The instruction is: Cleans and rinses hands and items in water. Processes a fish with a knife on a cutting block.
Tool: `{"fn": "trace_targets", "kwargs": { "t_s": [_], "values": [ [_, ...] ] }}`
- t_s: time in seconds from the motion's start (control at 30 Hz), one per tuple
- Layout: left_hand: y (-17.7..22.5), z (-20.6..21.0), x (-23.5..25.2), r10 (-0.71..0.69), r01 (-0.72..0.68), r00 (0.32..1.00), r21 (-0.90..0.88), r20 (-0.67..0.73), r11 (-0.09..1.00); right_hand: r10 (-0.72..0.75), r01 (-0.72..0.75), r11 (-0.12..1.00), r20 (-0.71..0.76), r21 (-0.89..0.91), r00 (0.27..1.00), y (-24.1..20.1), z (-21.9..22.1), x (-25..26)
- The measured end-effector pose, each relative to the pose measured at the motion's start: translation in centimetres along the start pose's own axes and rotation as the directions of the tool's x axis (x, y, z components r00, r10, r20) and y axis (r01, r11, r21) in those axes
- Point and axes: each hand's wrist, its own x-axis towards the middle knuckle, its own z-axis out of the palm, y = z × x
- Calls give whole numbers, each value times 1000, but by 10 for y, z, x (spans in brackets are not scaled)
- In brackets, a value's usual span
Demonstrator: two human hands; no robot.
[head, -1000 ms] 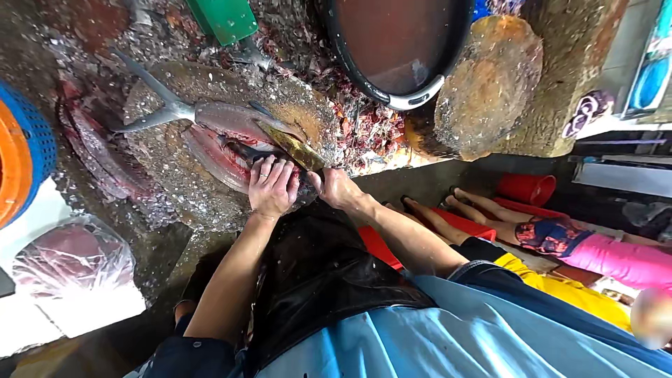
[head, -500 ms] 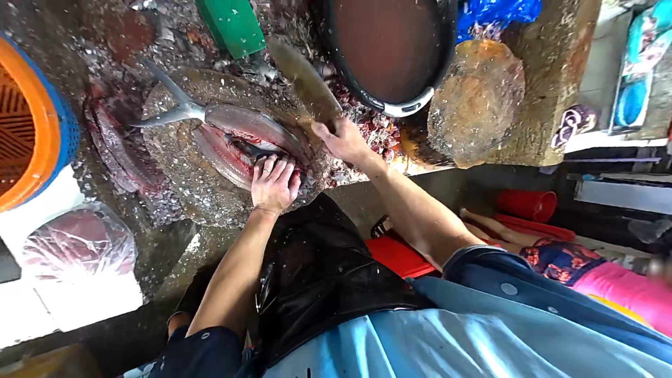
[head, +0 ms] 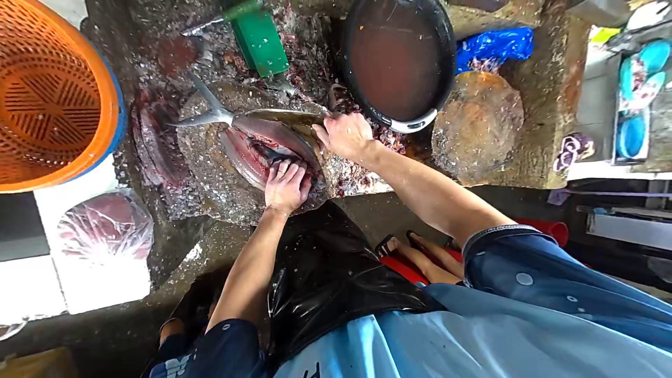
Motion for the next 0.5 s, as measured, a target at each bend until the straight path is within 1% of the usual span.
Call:
{"fn": "trace_targets", "kwargs": {
  "t_s": [0.17, 0.23, 0.37, 0.43, 0.5],
  "values": [
    [-1, 1, 1, 2, -2, 1000, 1, 19, 1000, -33, 34, 999, 48, -25, 998, 0, -1, 4],
    [-1, 1, 0, 2, -2, 1000, -1, 23, 1000, -33, 32, 999, 111, 7, 993, 1, 7, -5],
    [1, 4, 0, -3, 3, 1000, -7, -8, 1000, 54, -79, 987, 176, 140, 983, 9, 42, -44],
    [1, 5, -2, -15, 15, 1000, 2, 11, 1000, 123, -181, 959, 253, 220, 960, 10, 58, -69],
    [0, 7, -2, -13, 13, 1000, 1, 0, 1000, 175, -272, 918, 320, 290, 931, 12, 71, -96]
  ]
}}
